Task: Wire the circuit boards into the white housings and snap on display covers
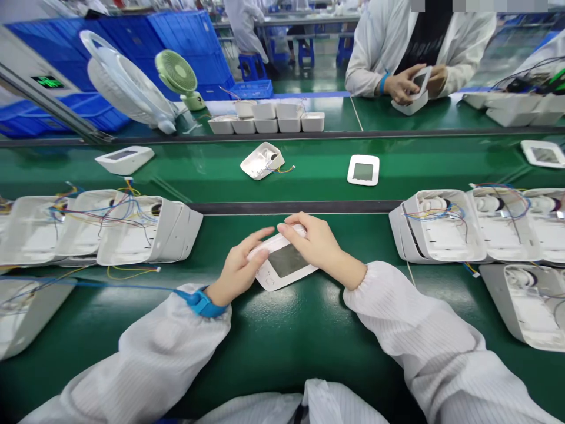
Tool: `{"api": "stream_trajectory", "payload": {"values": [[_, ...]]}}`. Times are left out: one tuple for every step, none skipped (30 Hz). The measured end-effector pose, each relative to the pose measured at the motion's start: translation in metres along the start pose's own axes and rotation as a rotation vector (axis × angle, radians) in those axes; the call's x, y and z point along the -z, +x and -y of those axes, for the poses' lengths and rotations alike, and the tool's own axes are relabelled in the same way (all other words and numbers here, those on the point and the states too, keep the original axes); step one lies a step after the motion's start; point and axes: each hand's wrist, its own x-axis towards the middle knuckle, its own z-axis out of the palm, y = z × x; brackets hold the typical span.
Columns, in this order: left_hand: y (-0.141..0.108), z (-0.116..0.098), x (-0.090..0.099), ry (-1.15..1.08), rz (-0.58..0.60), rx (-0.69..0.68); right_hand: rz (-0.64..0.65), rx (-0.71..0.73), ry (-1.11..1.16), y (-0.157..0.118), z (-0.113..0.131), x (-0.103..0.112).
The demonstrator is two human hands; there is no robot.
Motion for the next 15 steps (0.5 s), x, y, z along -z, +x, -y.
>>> {"api": "stream_trajectory", "payload": {"values": [[0.0004, 0.0001, 0.0008, -0.036, 0.005, 0.048, -0.004, 0.017, -0.003, -0.0002, 0.0, -0.0003], [0.0006, 0.0001, 0.001, -0.048, 0.005, 0.067, -0.006, 0.024, -0.007, -0.0004, 0.0001, -0.0007], [0.0008, -0.0001, 0.001, -0.047, -0.003, 0.066, -0.003, 0.023, -0.009, -0.0005, 0.0004, -0.0011], [0.0009, -0.0006, 0.0007, -0.038, -0.019, 0.054, -0.001, 0.015, -0.009, -0.0007, 0.0008, -0.0013], [0.0008, -0.0012, 0.0004, -0.026, -0.038, 0.039, -0.002, 0.003, -0.009, -0.0009, 0.0014, -0.0014], [0.0006, -0.0019, 0.0001, -0.013, -0.049, 0.021, -0.008, -0.011, -0.012, -0.0012, 0.0021, -0.0014], [0.0004, -0.0028, -0.0001, 0.002, -0.053, 0.002, -0.019, -0.024, -0.02, -0.0014, 0.0031, -0.0012], [0.0001, -0.0038, -0.0001, 0.021, -0.05, -0.017, -0.031, -0.031, -0.036, -0.0017, 0.0041, -0.0011], [-0.0002, -0.0047, 0.0001, 0.041, -0.046, -0.037, -0.043, -0.031, -0.057, -0.0021, 0.0053, -0.0009], [-0.0004, -0.0056, 0.0005, 0.061, -0.039, -0.053, -0.05, -0.026, -0.078, -0.0024, 0.0065, -0.0007], [-0.0006, -0.0062, 0.0009, 0.08, -0.032, -0.064, -0.054, -0.018, -0.094, -0.0028, 0.0075, -0.0007], [-0.0008, -0.0068, 0.0013, 0.094, -0.024, -0.074, -0.056, -0.009, -0.102, -0.0032, 0.0084, -0.0006], [-0.0009, -0.0071, 0.0017, 0.103, -0.018, -0.084, -0.056, -0.001, -0.103, -0.0037, 0.0091, -0.0006], [-0.0011, -0.0074, 0.002, 0.11, -0.012, -0.096, -0.056, 0.008, -0.1, -0.0042, 0.0094, -0.0006], [-0.0014, -0.0077, 0.0021, 0.113, -0.008, -0.11, -0.059, 0.017, -0.099, -0.0046, 0.0095, -0.0005]]}}
